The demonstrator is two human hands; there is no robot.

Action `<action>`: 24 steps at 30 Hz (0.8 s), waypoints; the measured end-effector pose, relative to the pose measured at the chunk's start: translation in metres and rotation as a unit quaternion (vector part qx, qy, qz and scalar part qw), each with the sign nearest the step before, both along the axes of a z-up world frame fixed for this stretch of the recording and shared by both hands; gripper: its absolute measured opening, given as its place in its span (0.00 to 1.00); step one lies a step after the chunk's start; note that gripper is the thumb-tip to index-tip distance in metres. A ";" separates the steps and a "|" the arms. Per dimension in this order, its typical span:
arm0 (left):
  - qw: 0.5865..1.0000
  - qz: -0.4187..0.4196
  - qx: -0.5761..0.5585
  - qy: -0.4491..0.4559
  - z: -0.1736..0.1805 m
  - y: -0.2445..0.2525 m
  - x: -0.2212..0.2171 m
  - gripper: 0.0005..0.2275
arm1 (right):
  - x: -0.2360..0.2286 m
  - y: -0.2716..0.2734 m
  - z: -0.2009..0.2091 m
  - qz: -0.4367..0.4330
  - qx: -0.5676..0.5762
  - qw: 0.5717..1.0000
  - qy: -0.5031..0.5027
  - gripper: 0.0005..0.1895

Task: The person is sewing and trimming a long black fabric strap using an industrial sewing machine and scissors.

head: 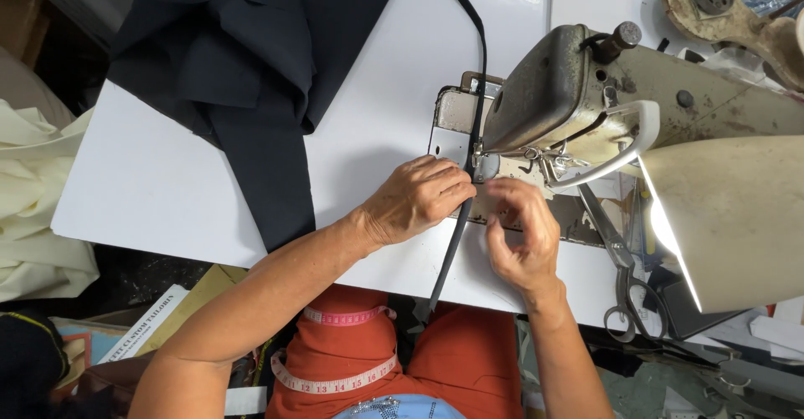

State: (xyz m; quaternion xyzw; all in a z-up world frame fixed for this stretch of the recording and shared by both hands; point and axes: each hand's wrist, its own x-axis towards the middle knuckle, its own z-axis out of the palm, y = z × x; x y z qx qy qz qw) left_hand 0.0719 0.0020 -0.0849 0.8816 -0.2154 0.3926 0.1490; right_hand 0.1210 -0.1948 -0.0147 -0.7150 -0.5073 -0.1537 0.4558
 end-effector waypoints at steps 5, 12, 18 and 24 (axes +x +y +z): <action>0.993 -0.029 -0.106 0.033 0.034 0.002 -0.015 0.06 | 0.008 0.011 0.005 0.061 -0.051 0.993 0.087 0.16; 0.957 -0.087 -0.258 0.104 0.057 0.007 -0.032 0.04 | 0.032 0.011 -0.016 0.091 -0.053 0.984 0.146 0.06; 0.882 -0.035 -0.427 0.197 0.048 0.015 -0.045 0.04 | 0.039 0.017 -0.015 0.109 -0.057 0.973 0.198 0.04; 0.838 0.003 -0.488 0.243 0.042 0.017 -0.047 0.04 | 0.042 0.017 -0.026 0.114 -0.063 0.966 0.223 0.04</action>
